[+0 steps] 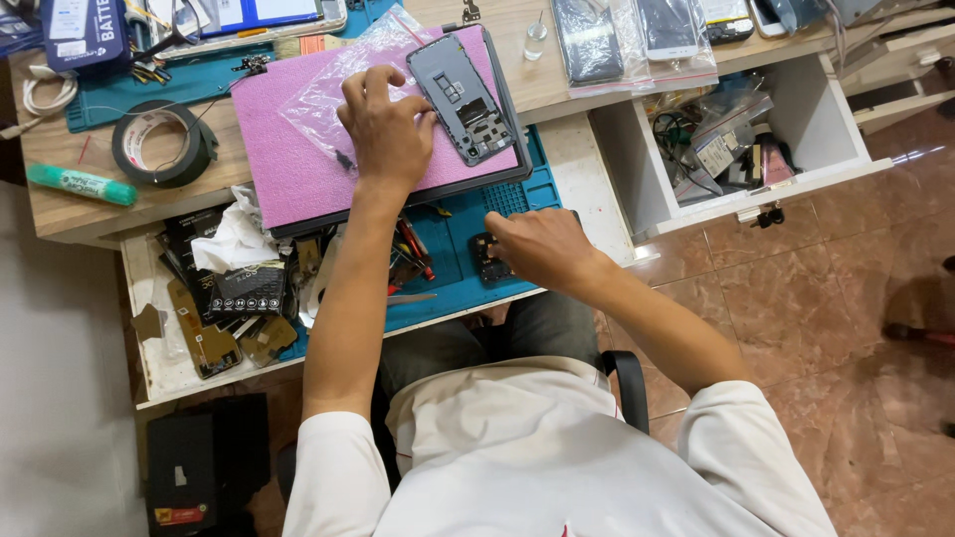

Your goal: The person disassembles a smartphone, removing the back cover and battery. They then use a screwdriver to remove screws from the internal components and place them on the workbench. The person continues to manipulate the internal parts of the phone.

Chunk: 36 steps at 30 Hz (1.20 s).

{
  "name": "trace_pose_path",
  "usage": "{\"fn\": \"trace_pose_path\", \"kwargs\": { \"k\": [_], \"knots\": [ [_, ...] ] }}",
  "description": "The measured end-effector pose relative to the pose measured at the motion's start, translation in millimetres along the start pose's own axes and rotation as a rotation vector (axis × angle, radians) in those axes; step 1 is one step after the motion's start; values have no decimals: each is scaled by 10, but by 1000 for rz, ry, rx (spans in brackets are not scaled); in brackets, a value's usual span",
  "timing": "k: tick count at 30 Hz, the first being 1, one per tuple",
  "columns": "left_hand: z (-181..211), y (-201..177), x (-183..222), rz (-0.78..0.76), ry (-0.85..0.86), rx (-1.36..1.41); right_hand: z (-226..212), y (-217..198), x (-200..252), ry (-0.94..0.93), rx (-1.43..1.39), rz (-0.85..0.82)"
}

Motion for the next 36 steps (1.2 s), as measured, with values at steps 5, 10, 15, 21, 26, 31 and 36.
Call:
{"fn": "trace_pose_path", "kwargs": {
  "k": [5,10,15,21,26,31,36],
  "knots": [
    [74,26,-21,83,133,-93,-11,-45,1,-32,-82,-19],
    [143,-2,-63,70,196,-168,-55,-100,-4,-77,-112,-9],
    [202,38,-206,55,139,7,-41,-41,-24,-46,-48,16],
    [198,84,-257,-13,122,77,-17,-24,-4,-22,-70,-32],
    [213,-310,-94,133,98,159,-22,-62,21,-73,-84,-5],
    [299,-779,488,195,121,322,-26,-191,48,-126,-165,-70],
    [314,-653,1165,5,110,407,88,-102,60,-131,-6,86]
  ]
}}
Point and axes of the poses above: each hand's wrist, its own x-axis away from the middle knuckle, its own y-axis out of the palm, z = x × y, the point moved 4 cm from there along -x, towards the middle knuckle, and after that the axes turned 9 degrees about -y, right-handed, at the moved point
